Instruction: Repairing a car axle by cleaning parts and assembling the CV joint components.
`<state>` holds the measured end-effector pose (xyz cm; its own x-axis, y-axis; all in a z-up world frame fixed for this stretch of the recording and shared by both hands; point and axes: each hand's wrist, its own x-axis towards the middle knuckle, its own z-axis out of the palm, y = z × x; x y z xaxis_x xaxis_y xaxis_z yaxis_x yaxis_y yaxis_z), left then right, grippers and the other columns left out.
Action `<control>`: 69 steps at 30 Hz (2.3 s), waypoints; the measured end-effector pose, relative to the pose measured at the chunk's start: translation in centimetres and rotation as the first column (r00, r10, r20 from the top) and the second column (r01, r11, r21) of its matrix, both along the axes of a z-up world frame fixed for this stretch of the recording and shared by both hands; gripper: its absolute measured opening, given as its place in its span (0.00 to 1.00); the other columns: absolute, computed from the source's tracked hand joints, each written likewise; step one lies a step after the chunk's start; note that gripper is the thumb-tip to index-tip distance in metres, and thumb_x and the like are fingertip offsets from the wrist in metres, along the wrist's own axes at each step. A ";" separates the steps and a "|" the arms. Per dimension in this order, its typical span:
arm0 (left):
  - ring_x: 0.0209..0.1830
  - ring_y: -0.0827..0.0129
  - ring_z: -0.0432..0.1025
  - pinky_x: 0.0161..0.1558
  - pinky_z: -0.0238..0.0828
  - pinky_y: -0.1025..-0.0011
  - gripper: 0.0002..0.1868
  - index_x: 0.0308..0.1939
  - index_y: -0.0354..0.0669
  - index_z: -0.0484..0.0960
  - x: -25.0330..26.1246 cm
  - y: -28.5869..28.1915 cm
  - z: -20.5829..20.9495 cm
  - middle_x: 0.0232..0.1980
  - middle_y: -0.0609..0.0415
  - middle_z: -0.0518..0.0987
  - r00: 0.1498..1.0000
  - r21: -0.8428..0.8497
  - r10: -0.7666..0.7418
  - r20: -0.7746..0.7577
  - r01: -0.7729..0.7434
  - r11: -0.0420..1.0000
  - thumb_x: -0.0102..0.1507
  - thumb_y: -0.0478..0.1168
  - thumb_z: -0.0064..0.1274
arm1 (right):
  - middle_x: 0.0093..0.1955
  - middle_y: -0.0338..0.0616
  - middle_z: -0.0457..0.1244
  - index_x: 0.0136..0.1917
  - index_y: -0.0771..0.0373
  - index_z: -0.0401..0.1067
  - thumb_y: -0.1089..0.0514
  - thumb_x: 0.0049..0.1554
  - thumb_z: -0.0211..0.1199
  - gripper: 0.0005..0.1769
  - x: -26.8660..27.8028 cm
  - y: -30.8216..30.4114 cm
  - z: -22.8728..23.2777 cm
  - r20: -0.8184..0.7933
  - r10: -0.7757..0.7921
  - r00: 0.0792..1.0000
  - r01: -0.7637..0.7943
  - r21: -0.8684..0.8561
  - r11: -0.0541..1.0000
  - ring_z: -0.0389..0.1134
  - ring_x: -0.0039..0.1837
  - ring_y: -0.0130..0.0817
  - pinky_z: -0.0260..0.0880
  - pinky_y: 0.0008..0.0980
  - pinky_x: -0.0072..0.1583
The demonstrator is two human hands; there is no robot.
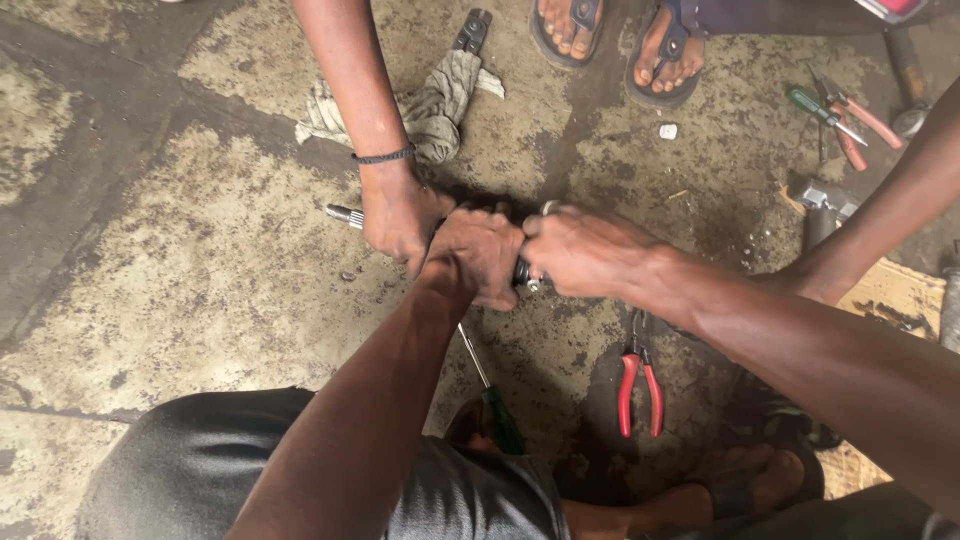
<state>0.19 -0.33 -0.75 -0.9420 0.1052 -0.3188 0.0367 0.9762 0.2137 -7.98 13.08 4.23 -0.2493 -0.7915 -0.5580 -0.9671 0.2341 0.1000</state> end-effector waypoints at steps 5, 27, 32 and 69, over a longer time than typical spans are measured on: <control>0.58 0.58 0.74 0.70 0.58 0.54 0.36 0.53 0.41 0.80 -0.4 0.3 -1.6 0.55 0.45 0.80 0.999 -0.068 0.029 -0.019 -0.030 0.997 0.54 0.65 0.62 | 0.60 0.64 0.64 0.44 0.68 0.80 0.73 0.52 0.56 0.13 -0.4 0.5 -0.8 -0.064 0.176 0.982 -0.176 0.013 0.984 0.72 0.44 0.44 0.78 0.37 0.45; 0.60 0.60 0.74 0.74 0.54 0.49 0.36 0.54 0.44 0.81 -0.6 0.4 0.9 0.56 0.46 0.79 0.999 -0.126 0.032 0.031 -0.028 0.992 0.55 0.67 0.62 | 0.64 0.61 0.63 0.64 0.67 0.71 0.54 0.60 0.60 0.21 6.0 7.9 -7.9 -0.236 -0.459 0.857 0.339 -0.413 0.845 0.66 0.63 0.56 0.67 0.55 0.63; 0.60 0.60 0.74 0.74 0.53 0.46 0.37 0.56 0.43 0.79 -0.8 0.3 -0.3 0.56 0.45 0.79 0.998 -0.116 0.026 0.049 -0.020 0.993 0.57 0.67 0.61 | 0.55 0.55 0.70 0.56 0.66 0.74 0.54 0.59 0.59 0.17 10.4 6.6 -13.0 -0.141 -0.761 0.634 0.420 -0.763 0.491 0.72 0.53 0.51 0.72 0.52 0.61; 0.62 0.57 0.73 0.74 0.53 0.52 0.33 0.54 0.43 0.83 -0.1 0.6 0.9 0.58 0.44 0.79 0.994 0.013 0.109 -0.022 -0.109 0.994 0.48 0.56 0.65 | 0.58 0.58 0.64 0.47 0.67 0.80 0.64 0.50 0.63 0.11 1.6 -0.6 2.0 -0.114 0.133 0.985 -0.126 0.062 0.990 0.65 0.63 0.51 0.73 0.46 0.62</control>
<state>0.04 0.26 0.12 -0.9551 0.0049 -0.2962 -0.0649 0.9721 0.2253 -6.36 12.48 6.23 -0.2134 -0.7905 -0.5740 -0.9695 0.0988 0.2245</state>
